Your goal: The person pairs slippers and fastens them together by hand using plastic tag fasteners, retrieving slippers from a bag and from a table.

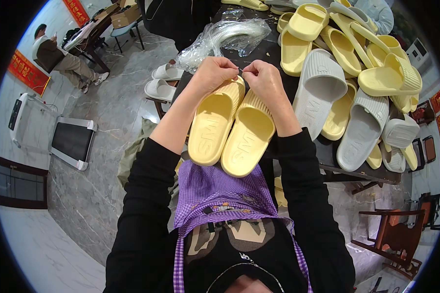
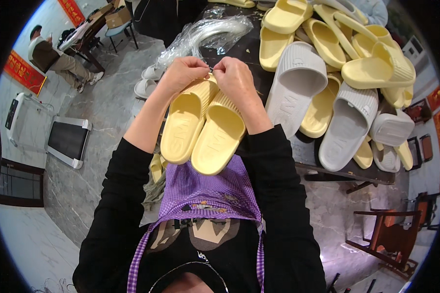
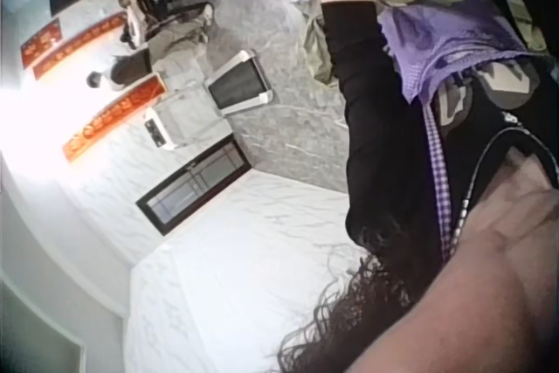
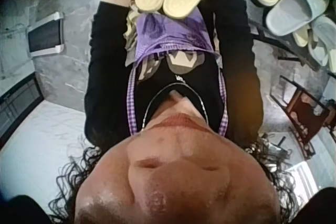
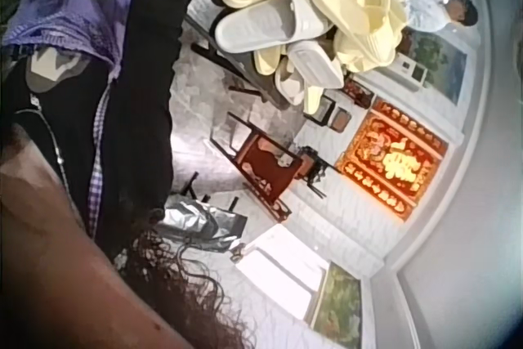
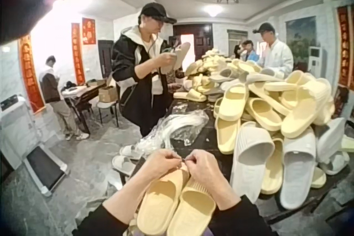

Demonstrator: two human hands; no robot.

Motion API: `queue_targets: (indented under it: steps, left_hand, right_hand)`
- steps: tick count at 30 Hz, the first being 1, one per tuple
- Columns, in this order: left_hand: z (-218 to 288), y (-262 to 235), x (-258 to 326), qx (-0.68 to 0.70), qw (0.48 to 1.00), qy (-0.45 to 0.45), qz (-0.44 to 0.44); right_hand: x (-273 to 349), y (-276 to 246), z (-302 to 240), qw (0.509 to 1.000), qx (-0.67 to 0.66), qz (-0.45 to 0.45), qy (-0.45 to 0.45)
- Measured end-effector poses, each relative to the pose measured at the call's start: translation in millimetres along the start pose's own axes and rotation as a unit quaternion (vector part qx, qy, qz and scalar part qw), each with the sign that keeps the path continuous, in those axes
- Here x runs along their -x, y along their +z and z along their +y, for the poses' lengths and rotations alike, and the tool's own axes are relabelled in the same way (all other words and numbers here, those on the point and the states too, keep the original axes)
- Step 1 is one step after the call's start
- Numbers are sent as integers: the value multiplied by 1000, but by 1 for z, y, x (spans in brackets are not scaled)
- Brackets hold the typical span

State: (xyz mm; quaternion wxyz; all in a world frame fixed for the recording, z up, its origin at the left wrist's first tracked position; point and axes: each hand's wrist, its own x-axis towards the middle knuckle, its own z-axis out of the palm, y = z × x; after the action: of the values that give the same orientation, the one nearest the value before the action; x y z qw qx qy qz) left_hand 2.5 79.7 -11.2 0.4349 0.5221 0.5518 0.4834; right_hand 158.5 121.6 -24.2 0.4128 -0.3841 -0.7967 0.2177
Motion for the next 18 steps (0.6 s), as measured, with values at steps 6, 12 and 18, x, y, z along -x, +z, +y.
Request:
queue_targets:
  steps: [6,12,18]
  left_hand:
    - [0,6,-1,-150,986,49,60]
    - [6,13,2,-295,939,129,118]
    - [4,14,1,-343,914,178,126]
  right_hand:
    - [3,1,-4,1000,20,9,-3]
    - [4,2,-2,999,31,5,-2]
    - [3,1,-5,999,43,8,7]
